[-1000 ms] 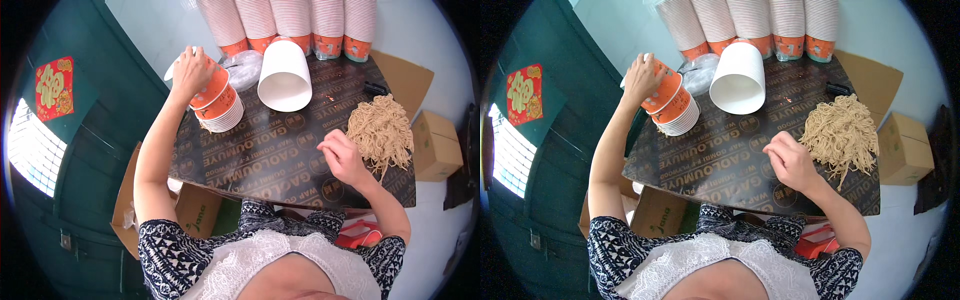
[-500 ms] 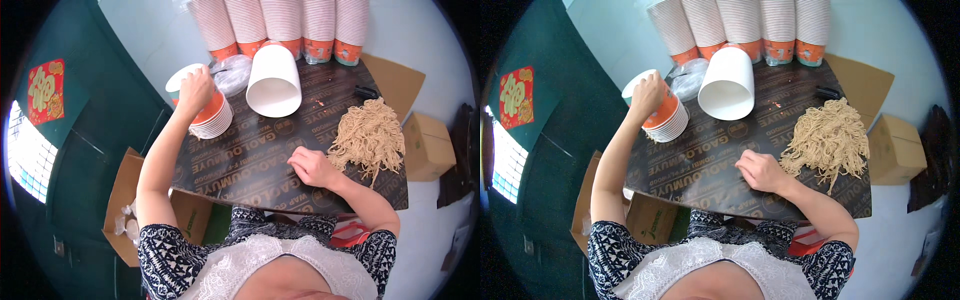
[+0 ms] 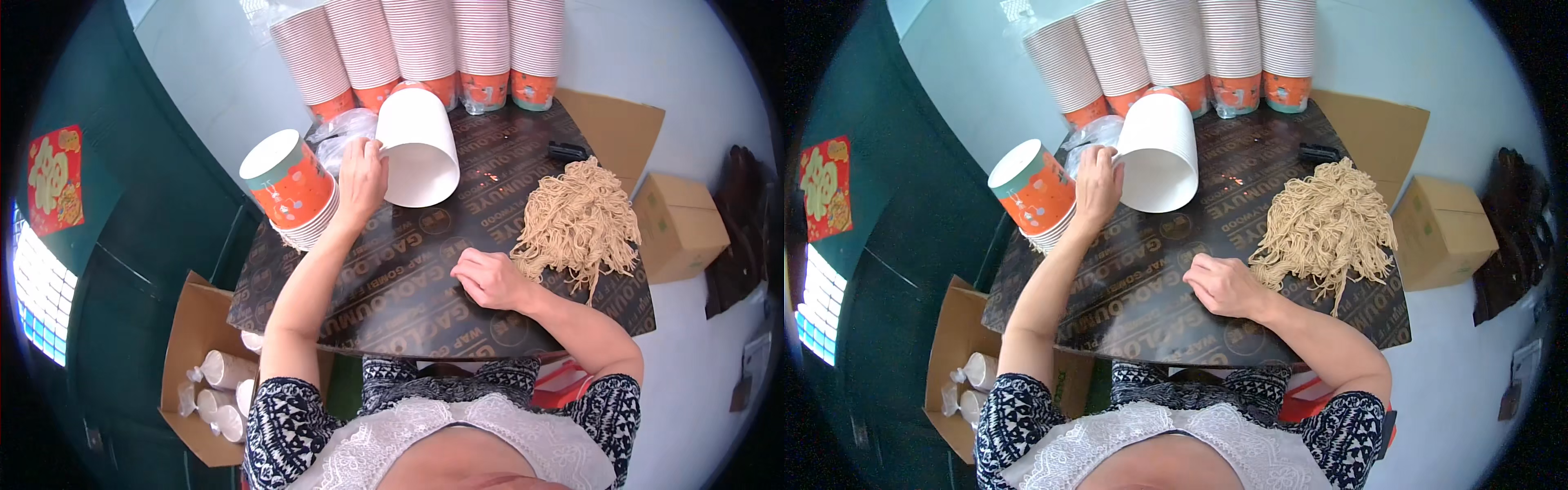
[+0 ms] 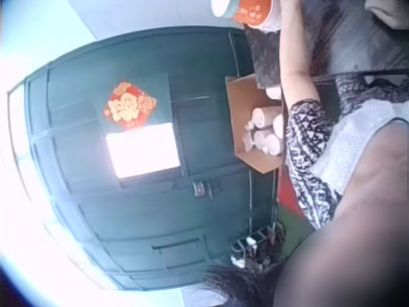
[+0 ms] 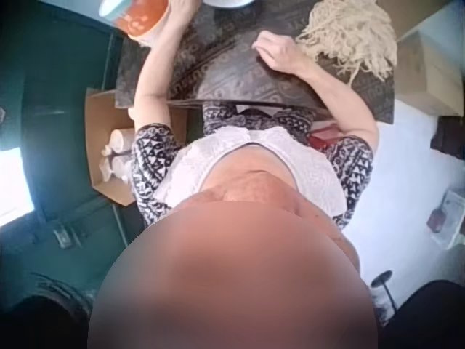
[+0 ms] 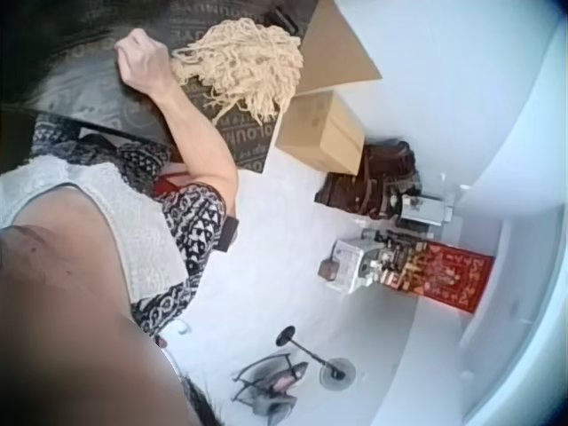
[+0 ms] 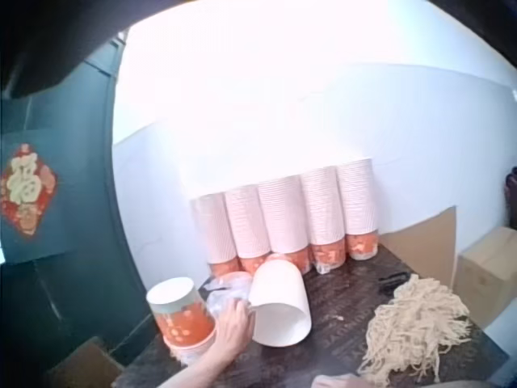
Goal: Manually tying rubber bands around the rims of paper bowls for packaging.
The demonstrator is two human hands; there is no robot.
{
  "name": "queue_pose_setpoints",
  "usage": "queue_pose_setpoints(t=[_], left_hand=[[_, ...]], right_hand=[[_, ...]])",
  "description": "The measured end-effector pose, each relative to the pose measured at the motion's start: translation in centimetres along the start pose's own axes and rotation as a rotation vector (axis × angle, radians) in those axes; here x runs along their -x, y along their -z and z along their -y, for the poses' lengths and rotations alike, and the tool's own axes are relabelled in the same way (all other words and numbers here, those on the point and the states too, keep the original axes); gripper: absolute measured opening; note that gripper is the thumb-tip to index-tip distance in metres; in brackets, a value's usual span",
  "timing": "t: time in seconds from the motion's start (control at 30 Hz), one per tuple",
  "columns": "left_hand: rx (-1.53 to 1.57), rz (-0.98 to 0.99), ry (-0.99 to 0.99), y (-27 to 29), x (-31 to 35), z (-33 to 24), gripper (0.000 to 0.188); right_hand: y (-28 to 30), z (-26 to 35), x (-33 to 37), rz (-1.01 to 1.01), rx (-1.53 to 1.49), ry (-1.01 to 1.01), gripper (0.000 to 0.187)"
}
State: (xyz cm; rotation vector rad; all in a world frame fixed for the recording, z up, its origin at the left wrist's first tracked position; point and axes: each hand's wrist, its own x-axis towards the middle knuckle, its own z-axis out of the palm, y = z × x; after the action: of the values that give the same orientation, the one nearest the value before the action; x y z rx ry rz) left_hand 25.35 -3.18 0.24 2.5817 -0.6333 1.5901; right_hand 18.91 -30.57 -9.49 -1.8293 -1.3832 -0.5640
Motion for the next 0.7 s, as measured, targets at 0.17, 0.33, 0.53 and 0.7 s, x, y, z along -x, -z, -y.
queue_pose_setpoints(t=[0.17,0.33,0.53,0.7], left_hand=[[0.05,-0.155,0.193,-2.8,0.4,0.1,0.013],[0.06,-0.22,0.223,-3.8,1.7,0.3,0.016],[0.064,-0.206,0.281,-4.3,3.1,0.2,0.016],[0.005,-0.206,0.312,-4.1,3.4,0.5,0.015]], right_hand=[[0.9,0.3,-0.3,0.018,0.026,0.004,0.005],[1.0,0.3,-0.2,0.042,0.016,0.001,0.005],[0.4,0.4,0.2,0.095,-0.014,-0.019,0.005],[0.5,0.5,0.1,0.101,-0.026,-0.029,0.006]])
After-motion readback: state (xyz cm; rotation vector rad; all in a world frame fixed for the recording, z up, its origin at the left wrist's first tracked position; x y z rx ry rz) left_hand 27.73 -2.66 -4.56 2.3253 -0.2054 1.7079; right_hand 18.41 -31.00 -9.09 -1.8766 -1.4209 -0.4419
